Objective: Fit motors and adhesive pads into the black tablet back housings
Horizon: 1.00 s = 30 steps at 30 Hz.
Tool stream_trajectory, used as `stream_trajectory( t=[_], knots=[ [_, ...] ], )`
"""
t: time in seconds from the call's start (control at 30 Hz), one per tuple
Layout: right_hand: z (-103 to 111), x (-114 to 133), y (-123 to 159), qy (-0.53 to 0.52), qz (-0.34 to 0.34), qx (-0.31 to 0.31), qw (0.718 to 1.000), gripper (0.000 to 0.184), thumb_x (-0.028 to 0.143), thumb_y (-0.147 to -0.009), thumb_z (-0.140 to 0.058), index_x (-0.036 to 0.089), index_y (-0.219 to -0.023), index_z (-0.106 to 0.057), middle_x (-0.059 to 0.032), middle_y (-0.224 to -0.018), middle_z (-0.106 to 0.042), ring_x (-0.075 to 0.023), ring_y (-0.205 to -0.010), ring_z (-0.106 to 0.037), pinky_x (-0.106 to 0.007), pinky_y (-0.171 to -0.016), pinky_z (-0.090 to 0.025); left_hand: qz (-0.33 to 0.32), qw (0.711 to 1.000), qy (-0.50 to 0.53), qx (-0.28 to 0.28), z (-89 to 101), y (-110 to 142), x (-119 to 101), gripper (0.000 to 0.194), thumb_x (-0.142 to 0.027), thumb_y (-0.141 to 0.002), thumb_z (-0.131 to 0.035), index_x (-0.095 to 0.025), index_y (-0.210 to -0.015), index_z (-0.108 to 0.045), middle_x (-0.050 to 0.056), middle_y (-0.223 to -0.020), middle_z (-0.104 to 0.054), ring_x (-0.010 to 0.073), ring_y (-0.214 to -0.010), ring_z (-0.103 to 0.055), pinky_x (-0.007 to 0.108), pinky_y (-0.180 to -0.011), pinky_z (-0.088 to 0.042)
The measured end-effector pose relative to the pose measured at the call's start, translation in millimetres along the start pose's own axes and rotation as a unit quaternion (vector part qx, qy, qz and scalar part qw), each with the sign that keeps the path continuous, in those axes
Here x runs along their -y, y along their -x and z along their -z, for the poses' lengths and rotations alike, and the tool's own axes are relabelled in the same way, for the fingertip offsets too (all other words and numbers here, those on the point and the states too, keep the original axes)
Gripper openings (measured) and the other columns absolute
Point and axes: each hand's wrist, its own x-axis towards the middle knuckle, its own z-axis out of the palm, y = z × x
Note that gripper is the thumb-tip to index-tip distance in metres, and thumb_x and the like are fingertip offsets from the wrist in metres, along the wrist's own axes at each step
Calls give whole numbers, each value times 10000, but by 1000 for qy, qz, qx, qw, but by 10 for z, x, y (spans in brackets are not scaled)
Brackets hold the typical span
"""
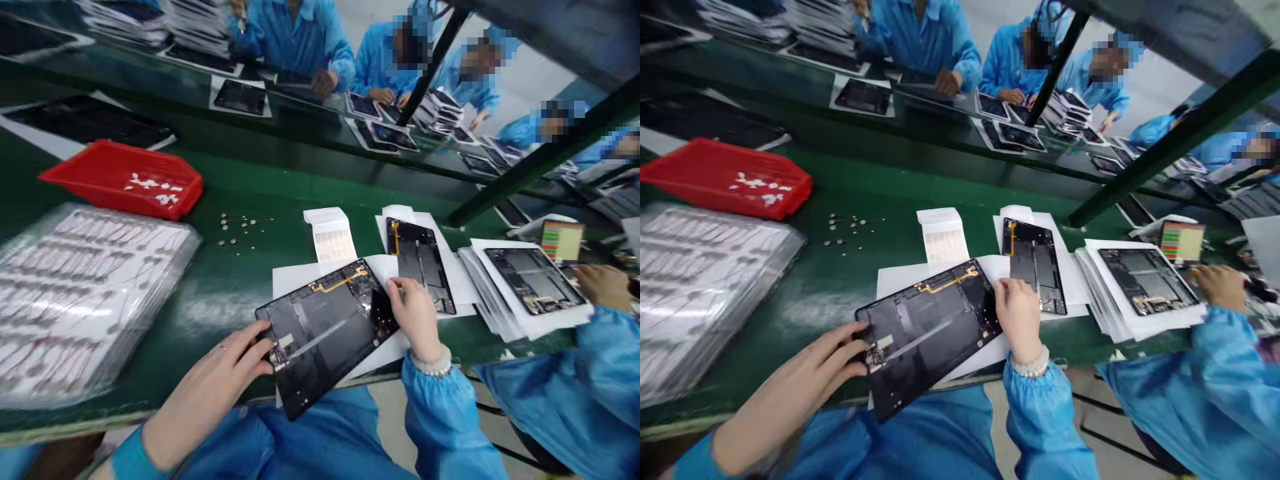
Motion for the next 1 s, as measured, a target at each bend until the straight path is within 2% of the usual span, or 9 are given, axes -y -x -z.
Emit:
stream_trajectory(
  t=[0.13, 0.27, 0.4, 0.53, 0.63, 0.7, 0.77, 0.87, 1.0],
  knots=[
    [80, -89, 104, 13, -87, -63, 994, 329, 384, -926, -407, 135, -1024, -599, -120, -929, -668, -249, -877, -619, -324, -726, -429, -46, 997, 61, -6, 55, -67, 71, 459, -97, -877, -334, -280, -1217, -580, 41, -1360, -538, 228, -1144, -593, 347, -922, -530],
    [149, -148, 265, 79, -166, -21, 983, 272, 428, -911, -477, 192, -969, -599, -75, -828, -657, -248, -864, -603, -292, -629, -381, 134, 963, 225, -63, 7, -199, -70, 311, -356, -895, -498, -268, -1188, -556, 70, -1318, -543, 237, -1082, -625, 358, -916, -543],
    [97, -156, 340, 86, -107, -5, 990, 284, 432, -938, -427, 207, -865, -583, -70, -804, -642, -229, -834, -590, -282, -644, -371, 348, 807, 465, -109, -2, -485, -238, 622, -463, -813, -586, -251, -1345, -344, 147, -1447, -381, 243, -1080, -621, 367, -855, -560],
    [1, -181, 323, 57, -87, -33, 994, 363, 411, -973, -278, 206, -780, -507, -71, -732, -612, -210, -715, -583, -284, -621, -360, 431, 674, 598, -53, 84, -812, -322, 760, -481, -722, -672, -184, -1349, -362, 182, -1326, -531, 269, -1026, -639, 417, -870, -533],
    [25, -243, 313, -9, -90, -50, 995, 447, 504, -961, -205, 223, -719, -453, -65, -680, -592, -208, -646, -571, -287, -580, -356, 379, 712, 591, -21, 140, -929, -356, 597, -531, -743, -630, -164, -1207, -550, 125, -1202, -640, 290, -1084, -605, 427, -962, -471],
    [100, -297, 317, -72, -114, -79, 988, 480, 584, -931, -211, 230, -708, -447, -47, -627, -565, -205, -589, -545, -293, -556, -364, 351, 765, 537, -63, 186, -940, -350, 544, -559, -750, -604, -193, -1152, -606, 84, -1198, -653, 293, -1138, -569, 417, -1020, -421],
    [200, -330, 326, -167, -142, -99, 971, 494, 658, -880, -298, 227, -729, -488, -41, -623, -572, -207, -597, -549, -305, -574, -408, 354, 770, 521, -100, 254, -932, -329, 566, -575, -768, -577, -210, -1200, -592, 69, -1212, -650, 293, -1172, -550, 411, -1037, -404],
    [339, -269, 322, -388, -170, -62, 904, 494, 680, -806, -475, 208, -875, -600, -75, -809, -671, -230, -800, -624, -333, -725, -492, 362, 741, 551, -127, 347, -946, -318, 609, -584, -785, -562, -204, -1261, -562, 68, -1199, -659, 291, -1181, -551, 398, -1028, -417],
    [520, 0, 197, -576, -168, 80, 796, 551, 633, -732, -640, 193, -1063, -640, -97, -978, -710, -265, -931, -653, -396, -837, -512, 360, 736, 555, -145, 281, -1002, -319, 620, -614, -763, -580, -212, -1236, -594, 69, -1189, -661, 293, -1173, -549, 386, -1027, -415]
  ],
)
